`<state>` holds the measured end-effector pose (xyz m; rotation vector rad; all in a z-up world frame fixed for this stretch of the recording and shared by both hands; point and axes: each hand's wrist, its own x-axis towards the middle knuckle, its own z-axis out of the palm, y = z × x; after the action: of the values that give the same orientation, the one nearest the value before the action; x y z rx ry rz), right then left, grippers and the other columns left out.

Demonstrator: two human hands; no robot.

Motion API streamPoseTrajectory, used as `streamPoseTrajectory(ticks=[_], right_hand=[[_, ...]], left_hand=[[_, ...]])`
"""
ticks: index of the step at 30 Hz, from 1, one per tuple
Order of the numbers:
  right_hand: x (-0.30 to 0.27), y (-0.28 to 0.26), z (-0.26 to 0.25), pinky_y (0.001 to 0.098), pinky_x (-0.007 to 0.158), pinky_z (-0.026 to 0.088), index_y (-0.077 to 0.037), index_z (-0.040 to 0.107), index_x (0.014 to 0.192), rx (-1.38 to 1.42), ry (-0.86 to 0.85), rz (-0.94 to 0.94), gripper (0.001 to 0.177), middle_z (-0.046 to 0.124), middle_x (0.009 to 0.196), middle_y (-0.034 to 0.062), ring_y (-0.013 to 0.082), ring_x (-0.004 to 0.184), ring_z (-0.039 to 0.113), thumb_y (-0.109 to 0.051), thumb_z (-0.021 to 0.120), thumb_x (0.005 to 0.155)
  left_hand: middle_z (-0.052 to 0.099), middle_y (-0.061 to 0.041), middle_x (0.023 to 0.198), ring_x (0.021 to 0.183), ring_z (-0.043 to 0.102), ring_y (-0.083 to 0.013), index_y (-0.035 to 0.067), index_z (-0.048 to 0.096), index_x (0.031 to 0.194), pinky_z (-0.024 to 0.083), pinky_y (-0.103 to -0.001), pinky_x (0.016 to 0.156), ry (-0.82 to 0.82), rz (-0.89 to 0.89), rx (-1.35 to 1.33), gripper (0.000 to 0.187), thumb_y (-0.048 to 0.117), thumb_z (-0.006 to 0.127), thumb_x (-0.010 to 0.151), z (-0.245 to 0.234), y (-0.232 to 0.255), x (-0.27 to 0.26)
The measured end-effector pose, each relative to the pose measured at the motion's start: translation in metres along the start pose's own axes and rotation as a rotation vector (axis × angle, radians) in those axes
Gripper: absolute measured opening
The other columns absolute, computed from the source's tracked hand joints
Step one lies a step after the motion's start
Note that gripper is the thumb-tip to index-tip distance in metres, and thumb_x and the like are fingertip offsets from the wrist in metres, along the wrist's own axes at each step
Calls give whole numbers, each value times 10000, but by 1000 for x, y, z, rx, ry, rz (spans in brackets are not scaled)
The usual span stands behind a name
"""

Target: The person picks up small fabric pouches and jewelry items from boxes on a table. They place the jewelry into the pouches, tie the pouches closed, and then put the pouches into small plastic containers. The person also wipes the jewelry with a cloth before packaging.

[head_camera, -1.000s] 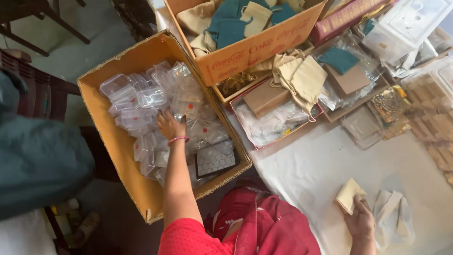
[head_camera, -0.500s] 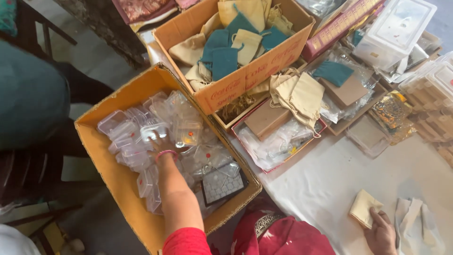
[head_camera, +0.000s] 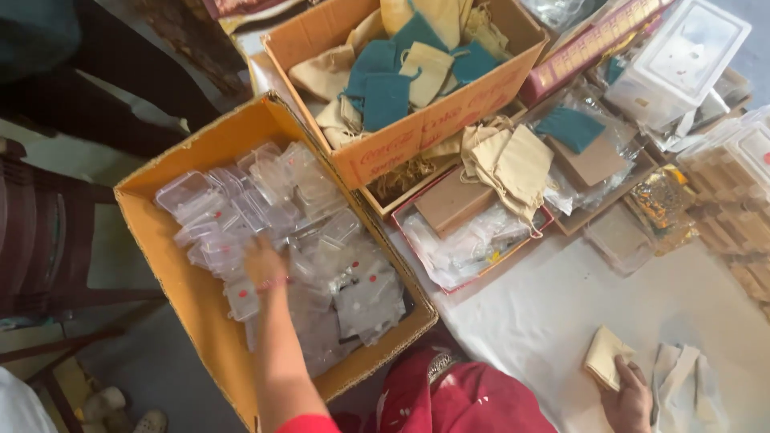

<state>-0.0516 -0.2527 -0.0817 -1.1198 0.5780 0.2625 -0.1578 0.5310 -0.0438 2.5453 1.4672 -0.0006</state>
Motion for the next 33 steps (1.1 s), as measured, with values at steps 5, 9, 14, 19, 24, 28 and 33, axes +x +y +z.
streamPoseTrajectory(ticks=[5,9,14,19,24,28,33], right_hand=[[-4,6,-5,506,1009,505,-27,543,1229,-30,32,-16,149,644,1237,102,287,1169,640,-134,532,1125],[-1,9,-5,504,1029,515,-58,537,1202,-9,38,-81,103,647,1258,97,280,1183,642,-121,545,1121],[1,10,-6,505,1004,524,-51,546,1203,17,-5,-83,117,657,1246,97,282,1166,654,-125,550,1112],[-2,8,-2,499,1005,527,-57,546,1208,-19,15,-97,115,649,1216,81,265,1143,662,-119,566,1113],[-7,7,5,465,967,551,-49,547,1201,11,10,-122,125,660,1200,78,258,1122,678,-98,593,1095],[-10,10,1,455,934,569,-76,540,1186,7,21,-117,112,658,1182,66,248,1093,681,-109,588,1091],[-5,16,-8,440,931,578,-77,537,1179,103,-6,-147,106,658,1185,60,238,1112,689,-92,609,1102]], left_hand=[[85,-139,1691,1537,39,-469,388,329,1564,174,-729,1163,-173,83,163,776,664,571,880,92,-28,18],[-125,-36,1696,1530,-126,-567,467,207,1602,93,-788,1175,-670,93,397,792,577,579,912,38,37,-73],[-40,-75,1751,1505,240,-393,343,437,1500,289,-650,1171,-763,-15,163,739,641,639,855,123,-10,-106],[478,-113,1557,1337,607,-327,215,638,1367,484,-532,1108,-747,133,-117,698,577,756,783,151,-25,-90],[522,-176,1393,1147,633,-335,133,458,1453,552,-431,938,-481,158,-803,909,465,882,721,113,42,-91],[604,-139,1368,1118,683,-329,157,592,1379,547,-426,970,-441,256,-575,690,513,822,835,104,52,-84],[779,-119,1187,1069,731,-320,219,591,1175,503,-456,882,530,440,-55,591,423,783,654,61,51,-76]])
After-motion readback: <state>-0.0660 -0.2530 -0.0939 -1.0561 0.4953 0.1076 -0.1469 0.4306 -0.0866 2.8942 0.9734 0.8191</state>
